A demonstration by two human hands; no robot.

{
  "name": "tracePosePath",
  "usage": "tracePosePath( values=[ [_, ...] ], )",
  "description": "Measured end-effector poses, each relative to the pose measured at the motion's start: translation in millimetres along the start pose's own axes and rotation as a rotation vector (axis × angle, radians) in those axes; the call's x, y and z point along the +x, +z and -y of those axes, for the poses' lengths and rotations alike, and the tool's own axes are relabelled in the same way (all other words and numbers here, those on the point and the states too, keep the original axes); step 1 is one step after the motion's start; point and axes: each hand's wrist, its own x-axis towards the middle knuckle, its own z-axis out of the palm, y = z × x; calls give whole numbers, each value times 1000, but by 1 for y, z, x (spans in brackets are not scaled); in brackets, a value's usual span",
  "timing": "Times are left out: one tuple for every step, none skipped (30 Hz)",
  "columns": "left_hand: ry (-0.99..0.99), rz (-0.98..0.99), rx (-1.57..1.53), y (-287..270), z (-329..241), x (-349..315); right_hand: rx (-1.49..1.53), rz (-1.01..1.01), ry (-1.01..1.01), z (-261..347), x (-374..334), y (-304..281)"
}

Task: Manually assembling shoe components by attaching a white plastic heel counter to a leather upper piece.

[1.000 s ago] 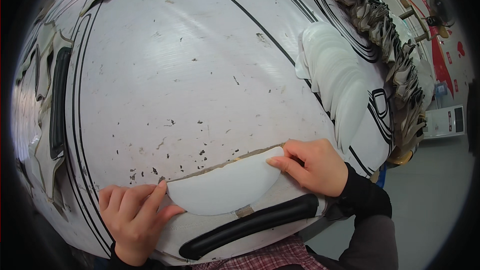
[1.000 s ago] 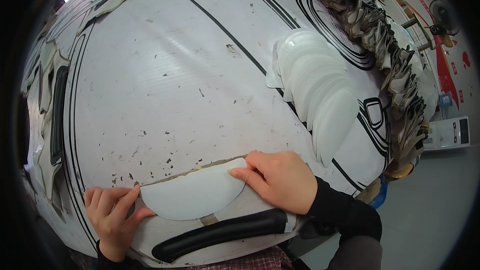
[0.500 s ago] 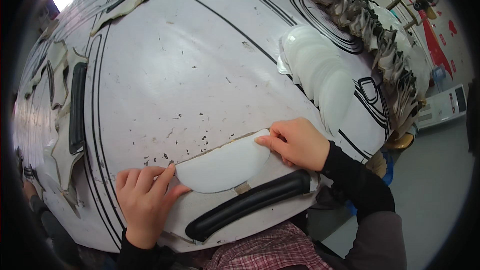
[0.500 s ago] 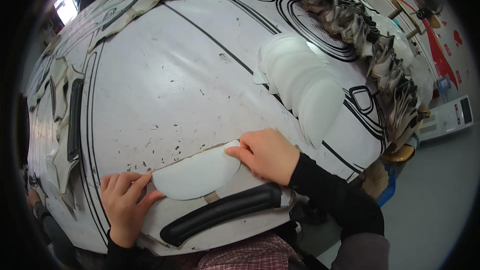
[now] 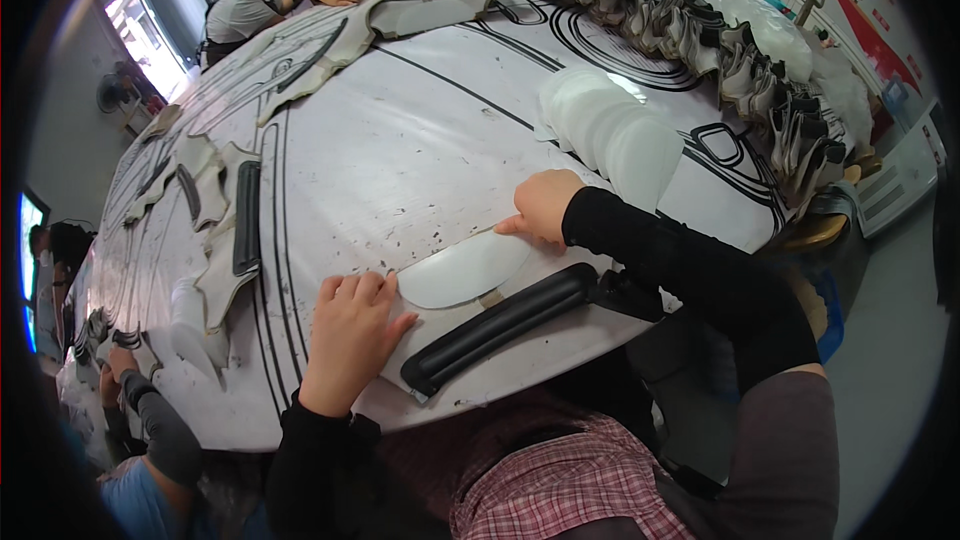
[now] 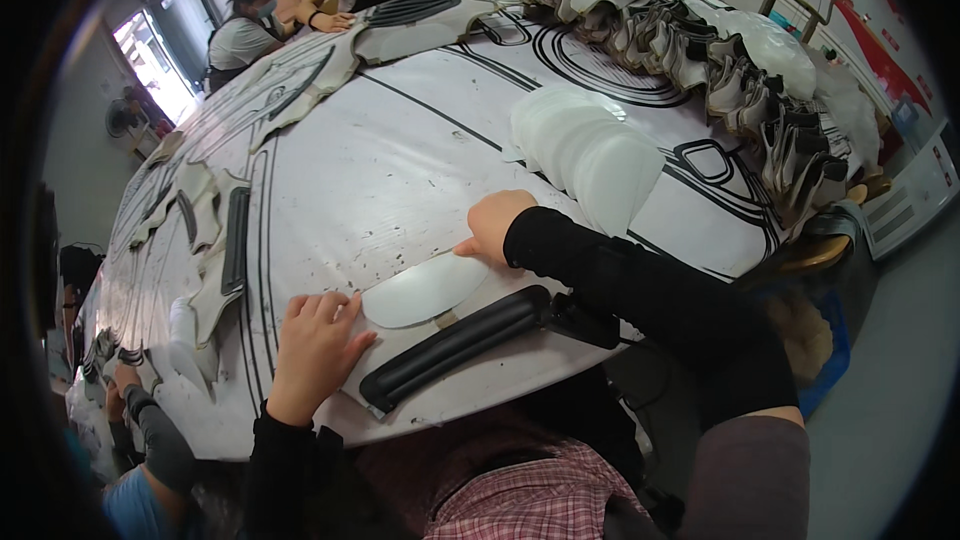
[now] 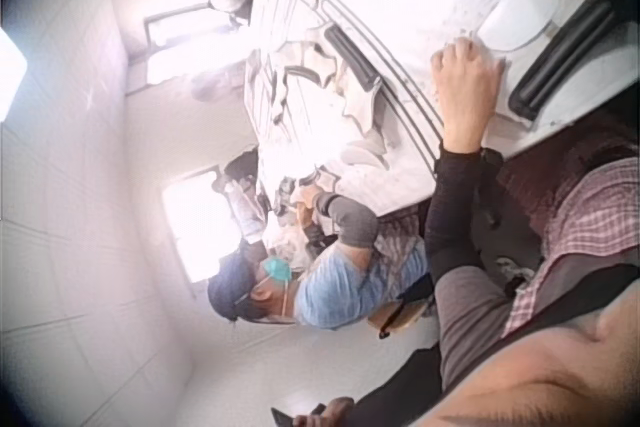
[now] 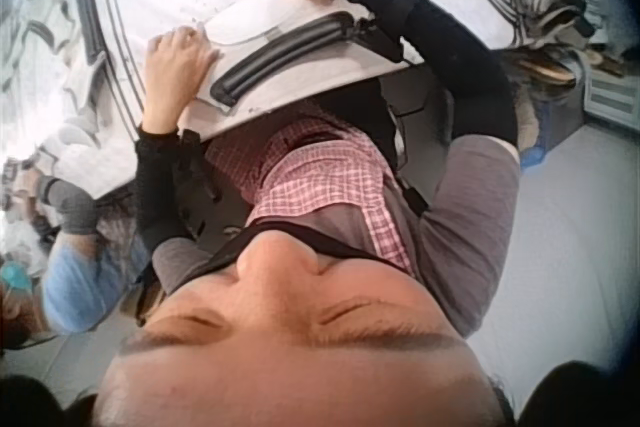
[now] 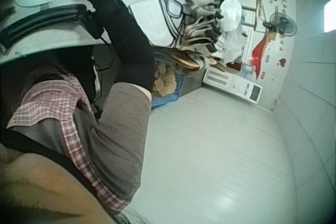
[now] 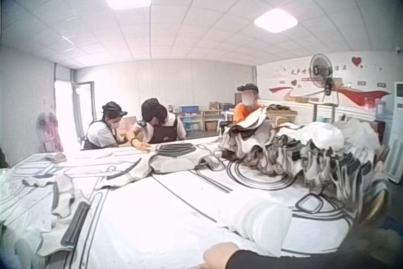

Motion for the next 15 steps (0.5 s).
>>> tracePosePath(
  values=[
    [27, -29, 21, 3, -2, 1, 3, -10, -10, -3, 6, 6],
    [-23, 80, 42, 7, -6, 2, -36, -80, -14, -7, 8, 9],
    [-19, 75, 50, 8, -12, 5, -75, -148, -13, -12, 9, 12],
    [26, 44, 33, 1, -19, 3, -72, -162, -34, -8, 10, 9],
    [72, 14, 16, -4, -27, 1, -37, -152, -28, -4, 10, 7],
    [67, 79, -7, -5, -33, -1, -2, -139, -23, 0, 9, 5],
    [57, 79, 1, -2, -39, -1, -4, -144, -35, 3, 9, 5],
    [54, 114, -116, 0, -44, -1, -25, -198, -55, 8, 8, 5],
    [70, 149, -248, 6, -47, 5, -44, -244, -53, 5, 7, 8],
    [59, 166, -245, 9, -49, 9, -44, -241, -47, 4, 4, 13],
    [62, 166, -249, 11, -49, 13, -2, -417, -126, 5, -2, 20],
    [53, 172, -279, 7, -51, 15, 43, -596, -212, 11, -14, 26],
    [34, 176, -308, 5, -53, 16, 154, -646, -283, 22, -26, 32],
    [18, 178, -305, 6, -52, 14, 180, -653, -406, 32, -29, 43],
    [23, 165, -290, 9, -51, 12, 161, -629, -466, 41, -32, 56]
  ],
)
